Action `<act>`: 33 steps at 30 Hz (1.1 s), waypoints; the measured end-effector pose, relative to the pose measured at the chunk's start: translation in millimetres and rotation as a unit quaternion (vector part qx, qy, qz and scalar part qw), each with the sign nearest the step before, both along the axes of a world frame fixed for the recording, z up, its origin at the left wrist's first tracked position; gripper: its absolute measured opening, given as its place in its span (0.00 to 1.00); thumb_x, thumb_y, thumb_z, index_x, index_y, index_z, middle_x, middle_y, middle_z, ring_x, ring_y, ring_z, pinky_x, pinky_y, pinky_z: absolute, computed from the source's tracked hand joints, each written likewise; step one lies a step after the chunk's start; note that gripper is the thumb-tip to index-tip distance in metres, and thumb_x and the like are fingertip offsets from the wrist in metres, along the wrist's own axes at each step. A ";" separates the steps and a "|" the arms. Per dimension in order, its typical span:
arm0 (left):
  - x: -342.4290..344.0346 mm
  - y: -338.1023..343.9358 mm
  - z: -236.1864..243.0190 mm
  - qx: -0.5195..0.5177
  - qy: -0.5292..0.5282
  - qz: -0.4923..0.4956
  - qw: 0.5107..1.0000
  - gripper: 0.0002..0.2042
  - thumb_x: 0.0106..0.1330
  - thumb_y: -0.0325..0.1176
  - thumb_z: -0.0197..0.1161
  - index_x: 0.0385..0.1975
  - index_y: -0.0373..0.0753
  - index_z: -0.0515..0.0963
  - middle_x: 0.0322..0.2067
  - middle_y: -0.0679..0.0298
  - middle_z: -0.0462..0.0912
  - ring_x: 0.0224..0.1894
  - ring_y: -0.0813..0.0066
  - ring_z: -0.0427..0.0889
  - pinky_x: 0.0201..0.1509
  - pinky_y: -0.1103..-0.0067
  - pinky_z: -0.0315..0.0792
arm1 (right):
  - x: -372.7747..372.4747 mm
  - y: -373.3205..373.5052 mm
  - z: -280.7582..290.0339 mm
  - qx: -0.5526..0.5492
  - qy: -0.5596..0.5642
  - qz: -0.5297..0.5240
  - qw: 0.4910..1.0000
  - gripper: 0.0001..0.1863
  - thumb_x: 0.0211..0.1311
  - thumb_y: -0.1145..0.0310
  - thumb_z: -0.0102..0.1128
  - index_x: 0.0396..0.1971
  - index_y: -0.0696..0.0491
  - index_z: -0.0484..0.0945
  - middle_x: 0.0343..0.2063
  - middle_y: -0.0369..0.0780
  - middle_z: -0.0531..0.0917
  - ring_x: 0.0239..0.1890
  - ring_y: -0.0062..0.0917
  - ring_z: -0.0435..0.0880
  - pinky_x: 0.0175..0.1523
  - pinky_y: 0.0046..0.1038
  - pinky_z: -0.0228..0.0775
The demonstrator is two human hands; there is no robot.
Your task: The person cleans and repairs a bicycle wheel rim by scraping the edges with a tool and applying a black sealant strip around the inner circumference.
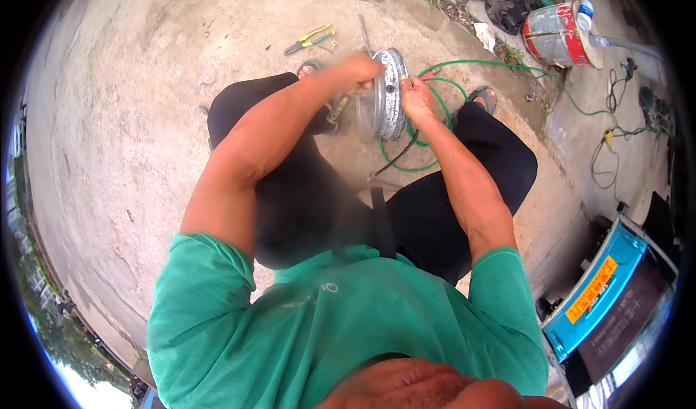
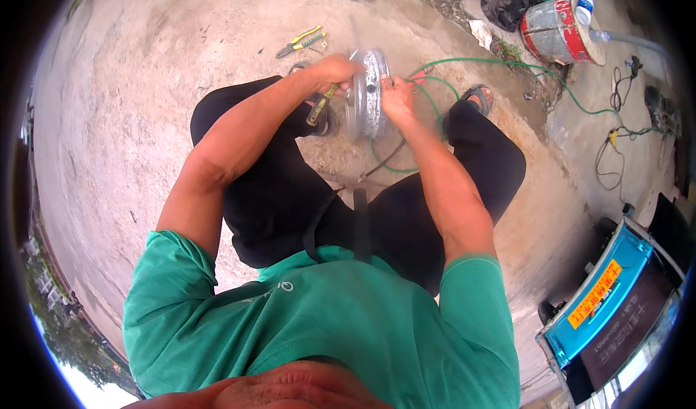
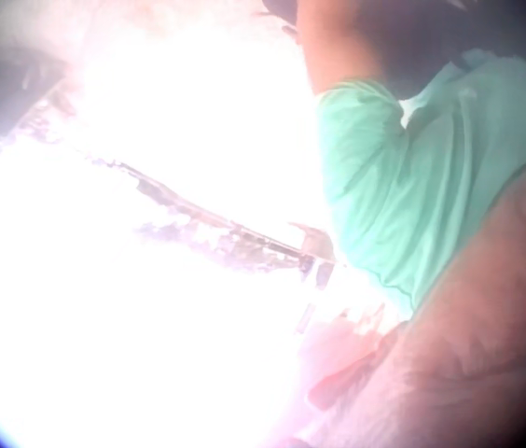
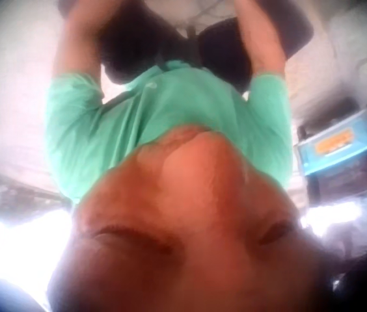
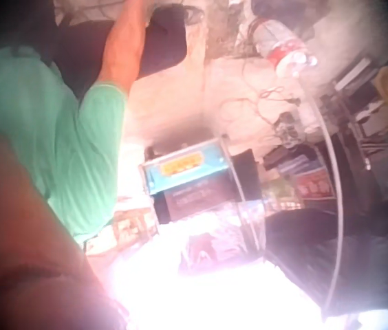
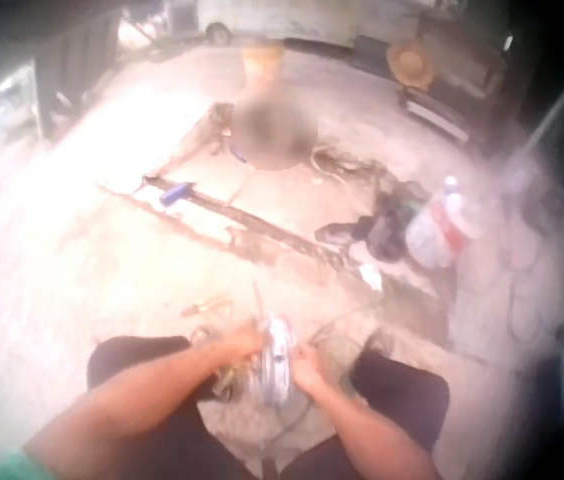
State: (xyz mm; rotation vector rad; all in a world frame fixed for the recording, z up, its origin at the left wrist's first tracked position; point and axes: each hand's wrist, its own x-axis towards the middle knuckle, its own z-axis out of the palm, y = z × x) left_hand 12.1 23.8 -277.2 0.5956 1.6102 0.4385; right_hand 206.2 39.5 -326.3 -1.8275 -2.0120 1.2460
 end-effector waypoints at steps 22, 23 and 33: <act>-13.6 -172.6 22.9 -0.082 -0.159 0.122 0.976 0.29 0.70 0.30 0.62 0.69 0.38 0.62 0.42 0.55 0.80 0.33 0.68 0.83 0.35 0.67 0.79 | -18.0 -3.5 -43.8 0.058 0.033 -0.022 0.998 0.26 0.75 0.50 0.47 0.42 0.60 0.81 0.39 0.60 0.84 0.46 0.59 0.82 0.52 0.53 0.71; -6.7 -178.7 16.1 -0.080 -0.107 0.073 0.988 0.32 0.69 0.29 0.62 0.73 0.38 0.59 0.44 0.54 0.80 0.34 0.68 0.83 0.34 0.68 0.79 | -22.5 -6.5 -43.0 0.065 0.033 -0.022 0.997 0.25 0.76 0.51 0.46 0.42 0.60 0.81 0.40 0.60 0.84 0.46 0.59 0.82 0.52 0.53 0.71; 41.0 -144.5 26.4 0.224 0.046 0.082 0.970 0.27 0.71 0.33 0.58 0.71 0.40 0.66 0.41 0.56 0.83 0.36 0.73 0.82 0.41 0.74 0.77 | -24.6 -16.2 -49.9 0.056 0.061 -0.083 0.993 0.28 0.78 0.50 0.41 0.44 0.60 0.80 0.42 0.63 0.82 0.48 0.61 0.80 0.53 0.53 0.69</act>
